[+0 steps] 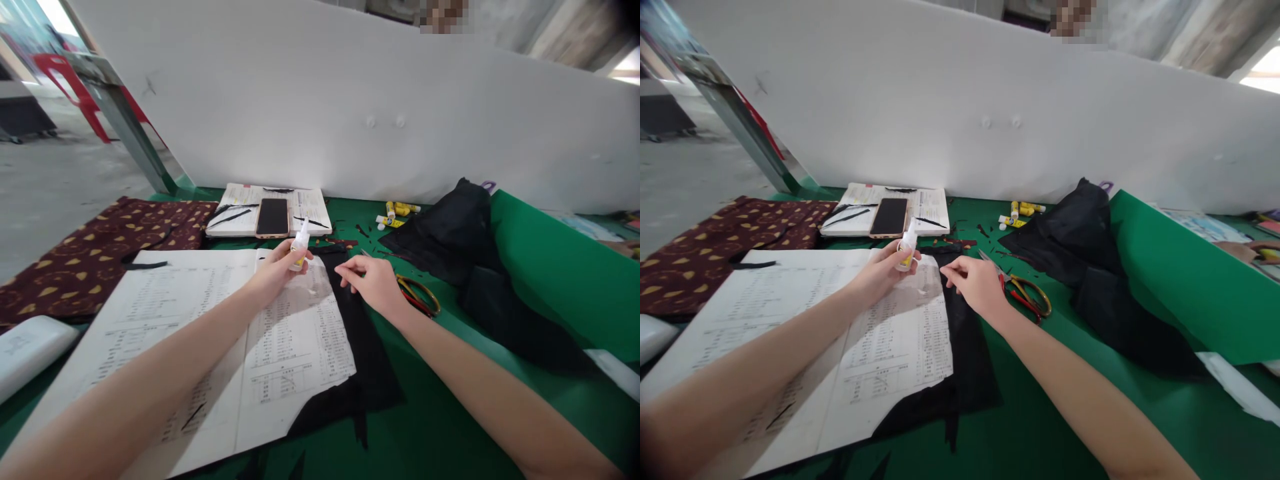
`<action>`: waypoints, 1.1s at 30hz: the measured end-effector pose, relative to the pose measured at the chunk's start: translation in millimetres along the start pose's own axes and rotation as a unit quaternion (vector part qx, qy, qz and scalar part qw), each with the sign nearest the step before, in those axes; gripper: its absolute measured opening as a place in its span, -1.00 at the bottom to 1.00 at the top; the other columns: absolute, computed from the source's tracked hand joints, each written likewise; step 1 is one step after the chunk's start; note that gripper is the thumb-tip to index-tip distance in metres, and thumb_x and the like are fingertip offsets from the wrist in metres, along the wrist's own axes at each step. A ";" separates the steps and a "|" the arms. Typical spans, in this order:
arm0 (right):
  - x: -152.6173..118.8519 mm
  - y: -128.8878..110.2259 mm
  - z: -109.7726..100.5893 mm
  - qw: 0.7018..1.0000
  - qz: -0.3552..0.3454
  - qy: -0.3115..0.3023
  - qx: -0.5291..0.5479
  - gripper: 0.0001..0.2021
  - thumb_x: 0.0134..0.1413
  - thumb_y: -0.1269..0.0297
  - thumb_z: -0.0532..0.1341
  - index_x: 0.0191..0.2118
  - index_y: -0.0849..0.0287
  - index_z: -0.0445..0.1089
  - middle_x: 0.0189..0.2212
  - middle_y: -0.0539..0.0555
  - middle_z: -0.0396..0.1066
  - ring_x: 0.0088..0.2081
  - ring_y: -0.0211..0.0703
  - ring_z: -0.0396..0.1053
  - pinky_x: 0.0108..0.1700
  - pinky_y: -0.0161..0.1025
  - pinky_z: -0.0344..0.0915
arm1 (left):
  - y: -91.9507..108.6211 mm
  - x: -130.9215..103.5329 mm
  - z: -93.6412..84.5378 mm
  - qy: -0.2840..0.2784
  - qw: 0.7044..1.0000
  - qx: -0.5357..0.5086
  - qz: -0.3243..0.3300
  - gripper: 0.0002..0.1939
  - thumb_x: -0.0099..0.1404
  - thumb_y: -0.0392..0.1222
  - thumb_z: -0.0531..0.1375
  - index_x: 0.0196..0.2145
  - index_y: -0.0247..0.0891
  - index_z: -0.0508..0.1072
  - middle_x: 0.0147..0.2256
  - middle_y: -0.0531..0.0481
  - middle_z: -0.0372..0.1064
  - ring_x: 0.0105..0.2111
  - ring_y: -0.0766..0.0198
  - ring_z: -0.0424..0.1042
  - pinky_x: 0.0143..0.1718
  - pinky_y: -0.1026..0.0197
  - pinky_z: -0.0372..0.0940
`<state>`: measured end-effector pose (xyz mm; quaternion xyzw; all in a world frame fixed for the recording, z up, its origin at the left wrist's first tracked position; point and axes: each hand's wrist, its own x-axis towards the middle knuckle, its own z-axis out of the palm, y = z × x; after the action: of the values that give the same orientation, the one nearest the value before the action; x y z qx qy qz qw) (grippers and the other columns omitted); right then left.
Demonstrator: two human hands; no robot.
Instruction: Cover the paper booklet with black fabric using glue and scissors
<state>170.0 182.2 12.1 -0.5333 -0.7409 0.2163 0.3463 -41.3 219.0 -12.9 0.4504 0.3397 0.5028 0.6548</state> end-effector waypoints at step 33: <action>29.1 1.4 15.0 0.997 0.047 0.014 0.053 -0.80 0.19 0.14 0.11 -0.25 0.14 0.36 -0.30 0.05 0.50 -0.29 -0.22 0.45 -0.21 -0.25 0.34 | -6.2 0.9 -4.0 -0.001 0.981 0.190 0.030 -0.73 0.26 0.02 0.22 -0.23 -0.22 0.48 -0.21 -0.07 0.48 -0.22 0.22 0.44 -0.19 0.22 0.28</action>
<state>154.2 210.8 9.4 -0.5511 -0.6975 0.2639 0.3744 -42.5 220.3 -20.2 0.5772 0.4149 0.4476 0.5425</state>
